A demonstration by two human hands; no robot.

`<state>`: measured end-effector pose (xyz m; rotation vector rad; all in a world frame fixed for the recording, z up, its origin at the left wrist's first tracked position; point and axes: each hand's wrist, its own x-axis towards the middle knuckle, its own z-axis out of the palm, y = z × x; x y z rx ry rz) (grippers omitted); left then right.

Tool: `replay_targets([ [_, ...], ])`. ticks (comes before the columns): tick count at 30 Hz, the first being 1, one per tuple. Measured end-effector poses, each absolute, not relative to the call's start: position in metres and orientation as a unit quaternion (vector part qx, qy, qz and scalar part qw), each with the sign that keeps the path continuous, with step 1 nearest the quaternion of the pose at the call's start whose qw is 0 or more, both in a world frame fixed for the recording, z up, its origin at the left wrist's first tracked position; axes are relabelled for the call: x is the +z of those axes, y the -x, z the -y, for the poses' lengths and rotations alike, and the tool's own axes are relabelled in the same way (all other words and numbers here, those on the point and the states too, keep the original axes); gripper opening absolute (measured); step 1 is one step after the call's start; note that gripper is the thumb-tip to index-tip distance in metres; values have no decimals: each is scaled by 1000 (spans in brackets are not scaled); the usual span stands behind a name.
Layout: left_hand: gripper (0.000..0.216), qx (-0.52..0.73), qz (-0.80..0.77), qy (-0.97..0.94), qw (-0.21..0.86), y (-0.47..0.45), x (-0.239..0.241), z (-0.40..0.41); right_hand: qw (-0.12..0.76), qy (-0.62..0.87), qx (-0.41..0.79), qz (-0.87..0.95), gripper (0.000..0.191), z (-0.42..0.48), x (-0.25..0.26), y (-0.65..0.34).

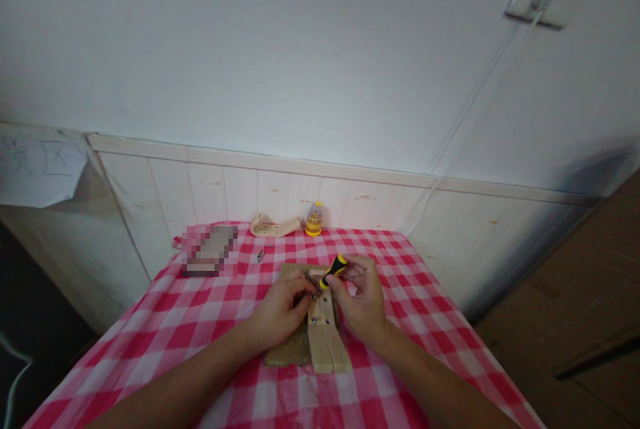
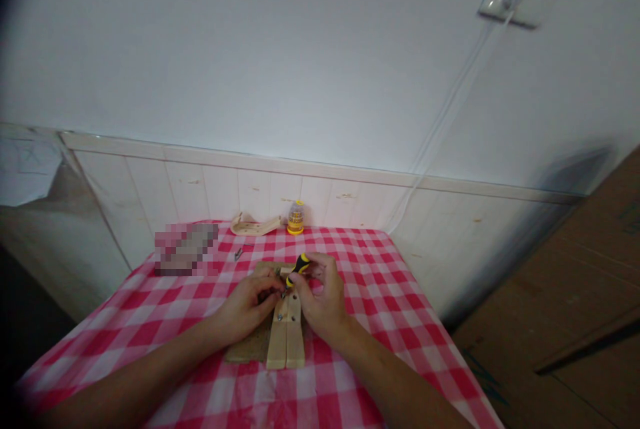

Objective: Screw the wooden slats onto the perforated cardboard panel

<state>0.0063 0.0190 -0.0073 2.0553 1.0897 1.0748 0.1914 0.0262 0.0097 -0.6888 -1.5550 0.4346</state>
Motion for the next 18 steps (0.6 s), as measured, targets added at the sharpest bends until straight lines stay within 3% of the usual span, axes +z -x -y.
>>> replay_targets([
  [18,16,430,-411,-734,328,-5,-12,-17,633,290,142,704,42,-25,0,-194],
])
